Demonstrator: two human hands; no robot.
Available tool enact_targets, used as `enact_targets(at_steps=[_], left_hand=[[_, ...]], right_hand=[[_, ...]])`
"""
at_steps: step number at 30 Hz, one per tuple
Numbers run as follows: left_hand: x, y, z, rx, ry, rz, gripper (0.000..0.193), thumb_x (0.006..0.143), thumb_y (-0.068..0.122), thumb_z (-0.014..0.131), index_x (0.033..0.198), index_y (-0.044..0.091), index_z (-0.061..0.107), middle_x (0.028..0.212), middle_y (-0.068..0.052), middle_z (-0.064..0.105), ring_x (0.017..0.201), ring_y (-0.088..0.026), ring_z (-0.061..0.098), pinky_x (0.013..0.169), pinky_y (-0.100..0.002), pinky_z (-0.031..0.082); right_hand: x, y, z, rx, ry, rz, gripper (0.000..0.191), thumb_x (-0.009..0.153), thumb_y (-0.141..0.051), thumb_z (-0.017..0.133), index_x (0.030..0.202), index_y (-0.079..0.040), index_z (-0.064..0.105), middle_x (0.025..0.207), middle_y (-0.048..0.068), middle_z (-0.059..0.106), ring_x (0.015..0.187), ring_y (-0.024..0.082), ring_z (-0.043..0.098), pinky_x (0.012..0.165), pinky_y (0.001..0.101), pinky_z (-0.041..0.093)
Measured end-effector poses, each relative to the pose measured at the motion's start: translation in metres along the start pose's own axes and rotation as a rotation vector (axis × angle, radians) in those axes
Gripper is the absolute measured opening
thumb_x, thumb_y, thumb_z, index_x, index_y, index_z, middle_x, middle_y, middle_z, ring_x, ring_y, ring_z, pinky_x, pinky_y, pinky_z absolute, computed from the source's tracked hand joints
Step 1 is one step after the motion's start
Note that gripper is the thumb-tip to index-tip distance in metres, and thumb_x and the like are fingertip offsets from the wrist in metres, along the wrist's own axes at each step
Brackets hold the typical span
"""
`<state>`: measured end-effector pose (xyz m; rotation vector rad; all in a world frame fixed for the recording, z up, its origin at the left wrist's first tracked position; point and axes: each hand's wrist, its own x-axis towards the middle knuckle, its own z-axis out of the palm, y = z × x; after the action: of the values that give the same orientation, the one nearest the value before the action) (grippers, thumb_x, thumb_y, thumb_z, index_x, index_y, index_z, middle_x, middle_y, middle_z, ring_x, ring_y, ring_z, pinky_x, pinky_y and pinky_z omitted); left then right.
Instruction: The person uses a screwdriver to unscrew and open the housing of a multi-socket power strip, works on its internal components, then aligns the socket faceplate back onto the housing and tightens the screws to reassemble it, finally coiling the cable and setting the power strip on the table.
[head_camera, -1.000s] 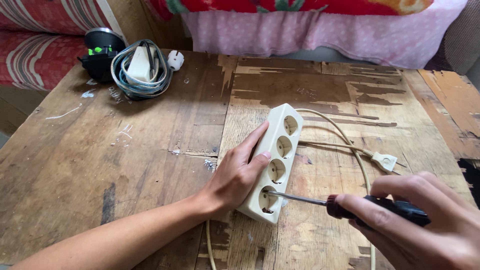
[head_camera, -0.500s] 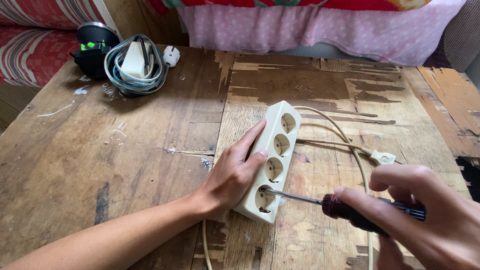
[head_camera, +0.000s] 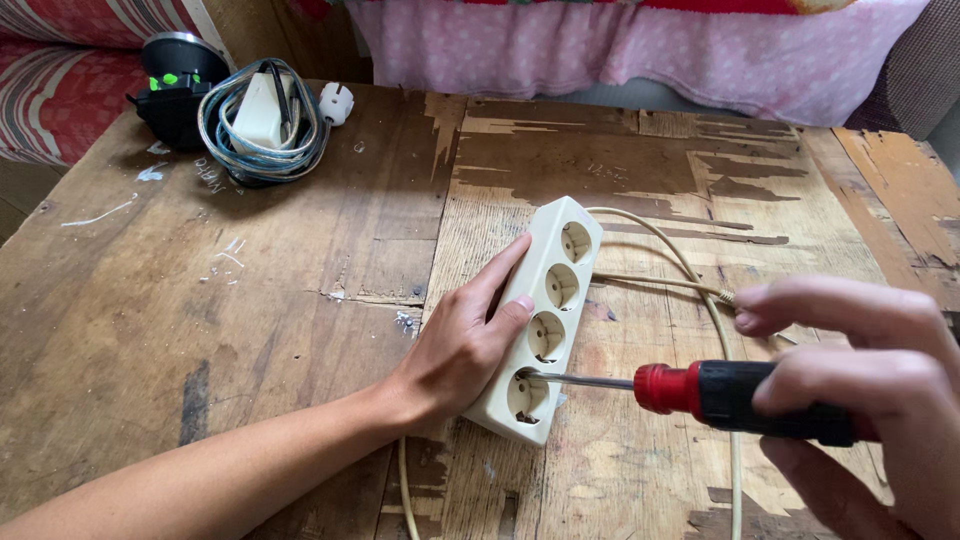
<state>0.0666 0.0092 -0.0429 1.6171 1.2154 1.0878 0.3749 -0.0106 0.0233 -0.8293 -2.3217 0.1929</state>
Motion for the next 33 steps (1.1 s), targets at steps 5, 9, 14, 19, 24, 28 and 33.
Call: enact_targets(at_steps=[5, 9, 14, 19, 24, 28, 33], left_hand=[[0.001, -0.002, 0.001, -0.006, -0.009, -0.020, 0.087, 0.090, 0.046, 0.047, 0.161, 0.001, 0.024, 0.129, -0.029, 0.067, 0.086, -0.029, 0.076, 0.082, -0.041, 0.064], [0.000, -0.004, 0.000, -0.014, -0.019, -0.003, 0.089, 0.088, 0.045, 0.050, 0.161, 0.001, 0.024, 0.135, -0.029, 0.064, 0.100, -0.031, 0.075, 0.089, -0.042, 0.062], [0.001, -0.007, 0.000, 0.003, -0.008, -0.003, 0.088, 0.088, 0.044, 0.053, 0.161, 0.001, 0.026, 0.141, -0.029, 0.061, 0.110, -0.033, 0.073, 0.095, -0.044, 0.060], [0.003, -0.011, 0.000, -0.004, -0.021, -0.016, 0.088, 0.090, 0.044, 0.052, 0.163, 0.002, 0.027, 0.140, -0.029, 0.063, 0.101, -0.035, 0.077, 0.090, -0.044, 0.063], [0.006, -0.015, 0.002, -0.020, -0.016, -0.036, 0.086, 0.088, 0.043, 0.051, 0.160, 0.002, 0.028, 0.140, -0.028, 0.061, 0.102, -0.034, 0.077, 0.089, -0.044, 0.064], [0.006, -0.014, 0.002, -0.032, 0.008, 0.030, 0.082, 0.091, 0.039, 0.055, 0.158, -0.004, 0.031, 0.141, -0.030, 0.060, 0.110, -0.035, 0.075, 0.091, -0.043, 0.063], [0.008, -0.007, 0.001, -0.101, 0.031, -0.111, 0.077, 0.084, 0.031, 0.057, 0.151, -0.004, 0.040, 0.128, -0.025, 0.071, 0.095, -0.030, 0.081, 0.082, -0.037, 0.067]], right_hand=[[0.018, -0.001, -0.010, -0.151, -0.199, -0.012, 0.032, 0.077, -0.029, 0.077, 0.107, -0.023, 0.066, 0.103, 0.005, 0.072, 0.097, 0.016, 0.071, 0.081, 0.0338, 0.062], [0.030, -0.010, -0.009, -0.160, -0.239, 0.331, 0.056, 0.075, -0.023, 0.080, 0.128, -0.016, 0.061, 0.098, 0.002, 0.068, 0.080, 0.014, 0.065, 0.071, 0.0315, 0.059], [0.048, -0.013, -0.014, -0.035, -0.206, 0.072, 0.043, 0.081, -0.022, 0.073, 0.118, -0.009, 0.054, 0.105, 0.011, 0.069, 0.092, 0.019, 0.068, 0.078, 0.0314, 0.063], [0.060, -0.005, -0.016, -0.295, -0.341, 0.435, 0.053, 0.074, -0.031, 0.079, 0.120, -0.015, 0.057, 0.101, 0.008, 0.072, 0.094, 0.015, 0.075, 0.080, 0.0310, 0.066], [0.051, -0.020, -0.007, -0.122, -0.196, 0.265, 0.049, 0.083, -0.023, 0.074, 0.120, -0.008, 0.046, 0.117, 0.016, 0.066, 0.104, 0.024, 0.074, 0.088, 0.0380, 0.062], [0.048, -0.022, -0.006, -0.019, -0.054, -0.068, 0.054, 0.077, -0.026, 0.081, 0.114, -0.005, 0.049, 0.116, 0.015, 0.068, 0.098, 0.025, 0.075, 0.081, 0.0368, 0.061], [0.043, -0.018, -0.005, -0.282, -0.227, 0.087, 0.055, 0.069, -0.041, 0.087, 0.114, -0.019, 0.064, 0.095, -0.001, 0.077, 0.078, 0.015, 0.076, 0.063, 0.0293, 0.061]])
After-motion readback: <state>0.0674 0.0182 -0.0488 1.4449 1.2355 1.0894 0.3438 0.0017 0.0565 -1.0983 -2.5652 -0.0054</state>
